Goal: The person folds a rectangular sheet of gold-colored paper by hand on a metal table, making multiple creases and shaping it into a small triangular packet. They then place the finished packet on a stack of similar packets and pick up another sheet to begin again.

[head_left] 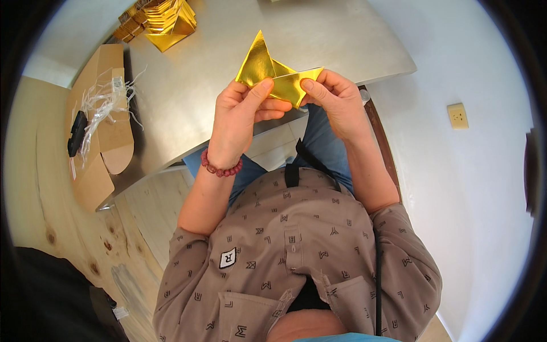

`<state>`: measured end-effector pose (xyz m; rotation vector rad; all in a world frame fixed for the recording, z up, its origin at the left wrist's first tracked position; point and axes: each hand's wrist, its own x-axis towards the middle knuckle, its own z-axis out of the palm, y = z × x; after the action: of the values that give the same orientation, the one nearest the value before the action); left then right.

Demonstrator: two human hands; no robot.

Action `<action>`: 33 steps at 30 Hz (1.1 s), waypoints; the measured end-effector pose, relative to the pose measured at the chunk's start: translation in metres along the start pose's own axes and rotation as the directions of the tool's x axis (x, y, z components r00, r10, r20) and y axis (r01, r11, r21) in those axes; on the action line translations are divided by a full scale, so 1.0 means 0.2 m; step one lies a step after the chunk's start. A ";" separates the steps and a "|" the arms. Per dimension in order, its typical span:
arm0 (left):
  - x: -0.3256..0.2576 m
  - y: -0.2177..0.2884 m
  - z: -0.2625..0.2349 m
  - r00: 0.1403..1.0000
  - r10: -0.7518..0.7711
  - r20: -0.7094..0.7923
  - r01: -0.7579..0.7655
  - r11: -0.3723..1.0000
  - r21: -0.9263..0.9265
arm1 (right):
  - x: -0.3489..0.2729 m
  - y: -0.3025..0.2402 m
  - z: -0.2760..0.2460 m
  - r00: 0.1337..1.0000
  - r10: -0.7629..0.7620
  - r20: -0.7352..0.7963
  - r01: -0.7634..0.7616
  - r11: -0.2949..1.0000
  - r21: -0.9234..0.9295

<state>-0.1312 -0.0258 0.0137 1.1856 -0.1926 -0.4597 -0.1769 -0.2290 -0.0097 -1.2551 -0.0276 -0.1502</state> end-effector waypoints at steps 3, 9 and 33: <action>0.01 0.02 -0.03 1.000 -0.012 0.003 0.012 1.000 0.024 | 0.00 -0.01 -0.02 0.999 -0.011 0.032 0.013 0.997 -0.075; 0.02 0.01 -0.06 1.000 -0.005 0.014 0.005 0.999 0.038 | 0.00 -0.01 -0.06 0.996 0.013 0.089 -0.006 0.997 -0.078; 0.04 -0.01 -0.01 0.996 0.020 -0.086 -0.018 0.999 0.030 | -0.02 0.00 -0.06 0.979 0.178 0.096 -0.181 0.983 0.028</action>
<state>-0.1235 -0.0293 0.0104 1.2286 -0.1366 -0.3895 -0.1824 -0.2393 -0.0130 -1.2211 0.0030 0.0648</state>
